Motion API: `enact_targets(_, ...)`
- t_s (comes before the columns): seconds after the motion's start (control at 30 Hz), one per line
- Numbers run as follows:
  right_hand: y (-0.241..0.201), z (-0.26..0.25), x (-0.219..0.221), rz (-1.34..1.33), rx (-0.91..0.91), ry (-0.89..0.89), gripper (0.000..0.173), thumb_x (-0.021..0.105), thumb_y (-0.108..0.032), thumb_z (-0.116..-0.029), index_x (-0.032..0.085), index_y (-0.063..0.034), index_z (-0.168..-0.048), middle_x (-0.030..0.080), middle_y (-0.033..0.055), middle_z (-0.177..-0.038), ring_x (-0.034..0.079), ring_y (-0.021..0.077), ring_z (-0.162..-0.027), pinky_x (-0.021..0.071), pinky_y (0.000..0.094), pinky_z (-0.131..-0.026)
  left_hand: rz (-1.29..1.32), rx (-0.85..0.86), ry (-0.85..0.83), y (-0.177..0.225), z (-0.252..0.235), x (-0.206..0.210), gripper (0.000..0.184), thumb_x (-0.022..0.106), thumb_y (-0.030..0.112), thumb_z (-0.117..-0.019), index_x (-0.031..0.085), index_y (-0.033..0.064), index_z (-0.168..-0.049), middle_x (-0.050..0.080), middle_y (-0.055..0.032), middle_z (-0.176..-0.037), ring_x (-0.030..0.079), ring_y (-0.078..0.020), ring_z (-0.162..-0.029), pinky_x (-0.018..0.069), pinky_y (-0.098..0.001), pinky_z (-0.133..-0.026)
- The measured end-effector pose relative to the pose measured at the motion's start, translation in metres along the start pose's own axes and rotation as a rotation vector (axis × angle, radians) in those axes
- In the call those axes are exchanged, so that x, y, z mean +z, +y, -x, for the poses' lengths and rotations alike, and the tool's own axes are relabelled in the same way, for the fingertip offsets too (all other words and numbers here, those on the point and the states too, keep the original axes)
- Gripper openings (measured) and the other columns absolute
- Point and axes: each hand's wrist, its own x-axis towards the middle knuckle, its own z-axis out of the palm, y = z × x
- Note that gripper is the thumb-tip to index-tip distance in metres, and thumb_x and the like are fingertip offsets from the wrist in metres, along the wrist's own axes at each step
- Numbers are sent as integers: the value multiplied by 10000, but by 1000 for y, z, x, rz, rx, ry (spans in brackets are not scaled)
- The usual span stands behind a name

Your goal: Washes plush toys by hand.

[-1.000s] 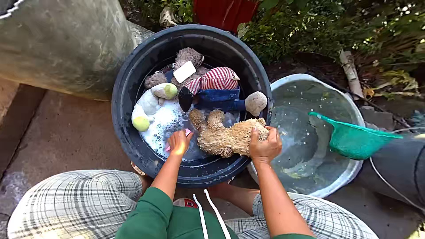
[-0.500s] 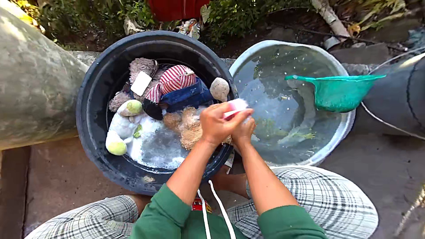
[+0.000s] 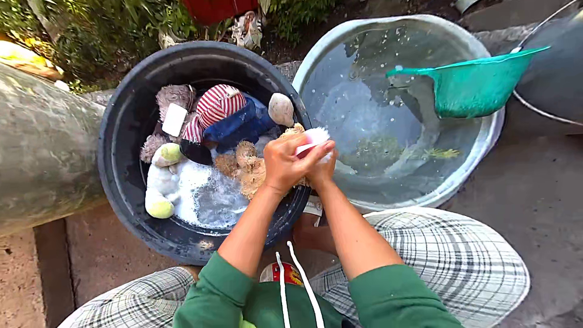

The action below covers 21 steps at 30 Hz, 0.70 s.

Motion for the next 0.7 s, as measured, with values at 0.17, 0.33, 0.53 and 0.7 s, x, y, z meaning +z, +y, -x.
enact_targets(0.17, -2, -6, 2, 3, 32, 17, 572, 390, -483, -1059, 665, 13, -982, 667, 209, -848, 679, 390, -862, 502, 599, -734, -653, -781, -486, -92, 84, -92, 563, 612, 571, -971, 767, 30, -1008, 740, -243, -972, 700, -460, -1015, 493, -698, -909)
enact_targets(0.33, -2, -3, 3, -12, 11, 14, 552, 405, -459, -1058, 654, 29, -991, 664, 221, -888, 667, 394, -894, 494, 603, -762, -179, -137, 0, -22, 30, -33, 371, 729, 291, -908, 696, -18, -706, 691, -126, -663, 682, -215, -619, 574, -440, -638)
enact_targets(0.53, -5, -8, 5, 17, 14, 7, 574, 385, -475, -1058, 655, 27, -987, 665, 226, -876, 676, 400, -887, 500, 603, -746, -505, -442, -329, -83, 50, -61, 503, 652, 503, -964, 773, 18, -915, 748, -189, -846, 741, -368, -847, 575, -613, -802)
enact_targets(0.7, -3, -9, 6, -9, 16, 25, 566, 398, -474, -1057, 657, 19, -953, 658, 203, -844, 668, 385, -855, 491, 595, -735, -409, -261, -97, -65, 43, -66, 460, 707, 397, -923, 698, -9, -708, 683, -150, -668, 688, -291, -645, 556, -525, -652)
